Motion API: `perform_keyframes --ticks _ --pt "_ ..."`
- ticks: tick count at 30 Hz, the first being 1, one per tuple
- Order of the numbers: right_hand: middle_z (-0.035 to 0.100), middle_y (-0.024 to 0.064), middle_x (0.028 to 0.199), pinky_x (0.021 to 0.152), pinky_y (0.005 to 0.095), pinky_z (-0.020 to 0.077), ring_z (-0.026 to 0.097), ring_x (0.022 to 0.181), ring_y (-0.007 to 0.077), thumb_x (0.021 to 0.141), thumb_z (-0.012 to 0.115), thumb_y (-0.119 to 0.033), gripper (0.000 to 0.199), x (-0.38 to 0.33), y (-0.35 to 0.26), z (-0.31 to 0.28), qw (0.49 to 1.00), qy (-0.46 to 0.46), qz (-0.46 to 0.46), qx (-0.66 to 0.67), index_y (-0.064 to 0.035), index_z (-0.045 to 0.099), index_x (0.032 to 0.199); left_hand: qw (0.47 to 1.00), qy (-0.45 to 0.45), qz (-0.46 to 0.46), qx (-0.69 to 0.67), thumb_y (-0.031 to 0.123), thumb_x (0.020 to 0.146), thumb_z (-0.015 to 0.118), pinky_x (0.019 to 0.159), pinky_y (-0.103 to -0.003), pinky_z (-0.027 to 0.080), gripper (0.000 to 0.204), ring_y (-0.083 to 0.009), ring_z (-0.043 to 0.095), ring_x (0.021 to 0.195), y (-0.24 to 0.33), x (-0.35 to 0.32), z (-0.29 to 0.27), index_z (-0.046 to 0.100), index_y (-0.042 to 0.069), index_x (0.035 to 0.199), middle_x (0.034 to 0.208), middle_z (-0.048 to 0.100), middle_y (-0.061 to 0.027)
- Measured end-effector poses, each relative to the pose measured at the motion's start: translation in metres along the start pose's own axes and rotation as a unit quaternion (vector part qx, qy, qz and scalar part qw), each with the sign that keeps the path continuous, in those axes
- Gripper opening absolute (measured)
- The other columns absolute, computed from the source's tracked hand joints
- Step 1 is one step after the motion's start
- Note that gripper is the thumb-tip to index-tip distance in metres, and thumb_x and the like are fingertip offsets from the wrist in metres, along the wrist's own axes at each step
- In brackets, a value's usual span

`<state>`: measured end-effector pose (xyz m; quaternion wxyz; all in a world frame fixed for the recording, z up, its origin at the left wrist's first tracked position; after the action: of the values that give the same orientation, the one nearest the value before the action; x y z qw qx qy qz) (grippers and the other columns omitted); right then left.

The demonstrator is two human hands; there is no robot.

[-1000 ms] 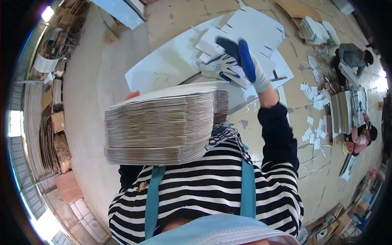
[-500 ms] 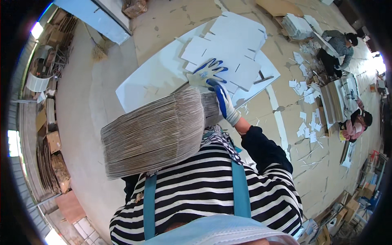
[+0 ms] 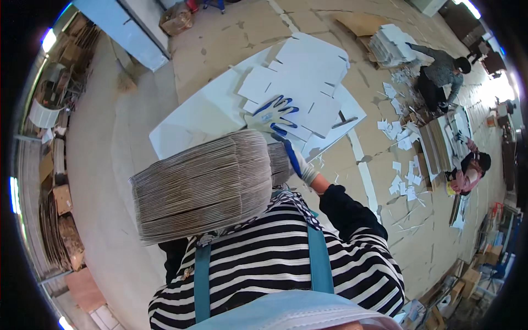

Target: Organizing and stacking flattened cardboard boxes in a factory environment.

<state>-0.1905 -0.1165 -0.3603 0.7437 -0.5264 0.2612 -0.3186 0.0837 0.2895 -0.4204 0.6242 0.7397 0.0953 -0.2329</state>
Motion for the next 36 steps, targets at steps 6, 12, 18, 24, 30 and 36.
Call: perform_keyframes --ticks 6,12,18,24,30,36 --pt "0.055 0.0098 0.141 0.106 0.0314 0.0449 0.054 0.124 0.0168 0.109 0.046 -0.029 0.049 -0.006 0.001 -0.004 0.999 -0.045 -0.010 -0.029 -0.0016 0.042 0.150 1.000 -0.002 -0.002 -0.006 0.068 0.100 0.039 0.112 -0.045 0.038 0.079 -0.0295 0.048 0.134 -0.006 0.011 0.008 0.040 0.006 0.150 0.149 0.049 -0.0131" --pt "0.050 0.0139 0.145 0.116 0.0350 0.0351 0.048 0.132 0.0210 0.104 0.052 -0.019 0.049 -0.008 0.008 -0.006 1.000 -0.015 0.004 -0.024 -0.0003 0.043 0.148 1.000 -0.013 0.000 -0.007 0.067 0.100 0.039 0.111 -0.045 0.040 0.078 -0.0293 0.049 0.133 -0.002 0.021 0.016 0.041 0.006 0.149 0.147 0.050 -0.0128" --pt "0.048 0.0140 0.149 0.117 0.0348 0.0340 0.045 0.136 0.0212 0.104 0.049 -0.019 0.051 -0.009 0.014 -0.009 0.995 -0.054 -0.054 -0.059 0.0004 0.040 0.151 1.000 -0.023 0.005 -0.010 0.066 0.101 0.040 0.110 -0.045 0.041 0.076 -0.0292 0.050 0.131 -0.004 0.034 0.022 0.043 0.006 0.148 0.146 0.052 -0.0124" --pt "0.044 0.0132 0.154 0.119 0.0360 0.0313 0.042 0.140 0.0211 0.109 0.044 -0.026 0.055 -0.017 0.007 0.003 0.995 -0.025 -0.021 0.095 -0.0020 0.032 0.157 0.999 -0.034 0.007 -0.011 0.065 0.101 0.040 0.109 -0.045 0.043 0.075 -0.0290 0.052 0.130 -0.004 0.042 0.025 0.044 0.006 0.147 0.145 0.053 -0.0121" --pt "0.050 0.0118 0.148 0.115 0.0348 0.0362 0.050 0.132 0.0197 0.110 0.042 -0.030 0.053 -0.018 0.013 -0.003 0.996 -0.057 0.004 0.073 -0.0026 0.036 0.154 0.999 -0.045 0.019 -0.019 0.064 0.101 0.040 0.107 -0.045 0.044 0.074 -0.0289 0.053 0.129 0.002 0.052 0.029 0.045 0.006 0.146 0.143 0.054 -0.0117" --pt "0.062 0.0102 0.133 0.111 0.0327 0.0401 0.057 0.121 0.0174 0.109 0.043 -0.027 0.045 -0.009 0.022 -0.018 0.999 -0.011 -0.038 -0.030 0.0000 0.051 0.143 0.998 -0.047 0.035 -0.038 0.063 0.102 0.041 0.106 -0.045 0.046 0.072 -0.0287 0.055 0.127 0.010 0.060 0.036 0.046 0.006 0.145 0.142 0.055 -0.0114"
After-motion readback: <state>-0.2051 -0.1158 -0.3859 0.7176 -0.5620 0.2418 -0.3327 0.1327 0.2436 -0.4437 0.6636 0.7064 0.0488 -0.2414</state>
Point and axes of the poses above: each hand's wrist, its own x-axis towards the middle knuckle, its own z-axis out of the palm, y = z × x, the point moved 1 cm from there along x, towards the middle knuckle
